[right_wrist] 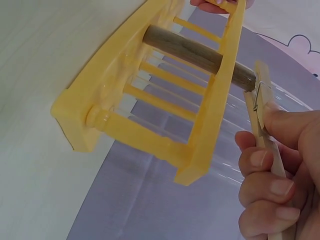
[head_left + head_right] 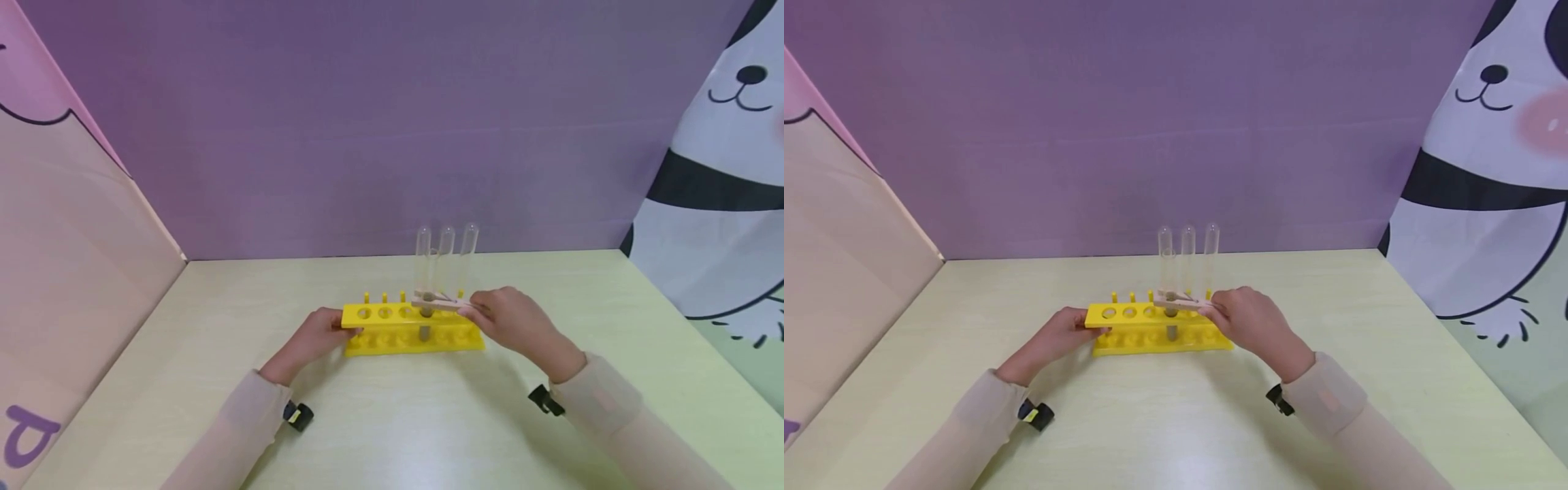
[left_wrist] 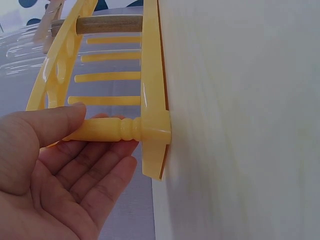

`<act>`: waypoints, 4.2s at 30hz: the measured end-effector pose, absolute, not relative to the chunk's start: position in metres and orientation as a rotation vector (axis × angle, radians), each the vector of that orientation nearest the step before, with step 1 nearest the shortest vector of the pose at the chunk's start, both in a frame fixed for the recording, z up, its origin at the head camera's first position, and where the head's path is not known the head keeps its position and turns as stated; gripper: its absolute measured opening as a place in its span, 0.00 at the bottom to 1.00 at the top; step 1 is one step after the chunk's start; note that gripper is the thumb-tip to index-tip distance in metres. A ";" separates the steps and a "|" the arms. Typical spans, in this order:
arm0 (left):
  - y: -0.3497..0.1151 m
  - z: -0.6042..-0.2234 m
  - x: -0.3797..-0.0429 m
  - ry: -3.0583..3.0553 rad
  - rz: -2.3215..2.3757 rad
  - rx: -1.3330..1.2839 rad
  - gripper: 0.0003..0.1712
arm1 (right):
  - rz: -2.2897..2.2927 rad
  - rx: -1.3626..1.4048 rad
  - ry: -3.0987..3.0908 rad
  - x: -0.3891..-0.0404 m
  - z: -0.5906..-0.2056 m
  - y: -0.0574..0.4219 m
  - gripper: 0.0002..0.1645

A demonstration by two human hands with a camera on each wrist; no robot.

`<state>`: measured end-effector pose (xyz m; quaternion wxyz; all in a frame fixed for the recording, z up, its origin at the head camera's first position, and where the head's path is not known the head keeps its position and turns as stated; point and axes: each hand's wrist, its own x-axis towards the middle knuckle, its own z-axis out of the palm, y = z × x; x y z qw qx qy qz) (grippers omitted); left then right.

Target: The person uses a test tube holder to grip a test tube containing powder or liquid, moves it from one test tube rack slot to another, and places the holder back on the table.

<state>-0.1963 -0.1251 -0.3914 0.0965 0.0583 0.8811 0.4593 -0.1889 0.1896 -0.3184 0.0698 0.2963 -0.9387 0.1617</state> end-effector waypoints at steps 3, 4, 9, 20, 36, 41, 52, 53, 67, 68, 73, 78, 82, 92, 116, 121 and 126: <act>-0.125 -0.391 -0.196 2.609 1.364 0.176 0.16 | 0.482 0.895 -2.812 -0.189 -0.320 0.190 0.13; -0.125 -0.391 -0.196 2.609 1.365 0.177 0.16 | 0.481 0.896 -2.810 -0.189 -0.321 0.190 0.14; -0.126 -0.392 -0.196 2.613 1.362 0.178 0.16 | 0.468 0.888 -2.825 -0.188 -0.324 0.190 0.14; -0.126 -0.393 -0.197 2.620 1.359 0.191 0.16 | 0.419 0.902 -2.785 -0.187 -0.331 0.190 0.16; -0.126 -0.392 -0.196 2.606 1.362 0.175 0.16 | 0.332 0.869 -2.761 -0.184 -0.334 0.188 0.17; -0.126 -0.392 -0.197 2.608 1.362 0.176 0.16 | 0.300 0.845 -2.756 -0.183 -0.335 0.188 0.18; -0.126 -0.392 -0.196 2.615 1.370 0.218 0.16 | 0.279 0.827 -2.739 -0.183 -0.331 0.189 0.17; -0.126 -0.392 -0.196 2.614 1.371 0.217 0.16 | 0.279 0.829 -2.740 -0.183 -0.330 0.189 0.17; -0.127 -0.392 -0.195 2.623 1.383 0.249 0.14 | 0.228 0.867 -2.701 -0.184 -0.311 0.187 0.17; -0.127 -0.392 -0.195 2.623 1.382 0.248 0.14 | 0.230 0.863 -2.703 -0.184 -0.310 0.187 0.18; -0.127 -0.392 -0.195 2.625 1.375 0.268 0.15 | 0.240 0.854 -2.698 -0.183 -0.300 0.185 0.19; -0.127 -0.393 -0.195 2.624 1.374 0.270 0.15 | 0.233 0.855 -2.694 -0.182 -0.296 0.183 0.18; -0.128 -0.392 -0.196 2.624 1.372 0.254 0.15 | 0.224 0.859 -2.688 -0.183 -0.295 0.182 0.17; -0.127 -0.393 -0.197 2.610 1.375 0.214 0.15 | 0.222 0.859 -2.656 -0.185 -0.287 0.182 0.18; -0.125 -0.391 -0.196 2.619 1.349 0.172 0.15 | 0.317 0.865 -2.643 -0.184 -0.276 0.172 0.17; -0.125 -0.391 -0.196 2.620 1.348 0.190 0.15 | 0.317 0.871 -2.640 -0.184 -0.277 0.169 0.16; -0.126 -0.391 -0.196 2.626 1.348 0.197 0.15 | 0.319 0.876 -2.633 -0.184 -0.279 0.167 0.16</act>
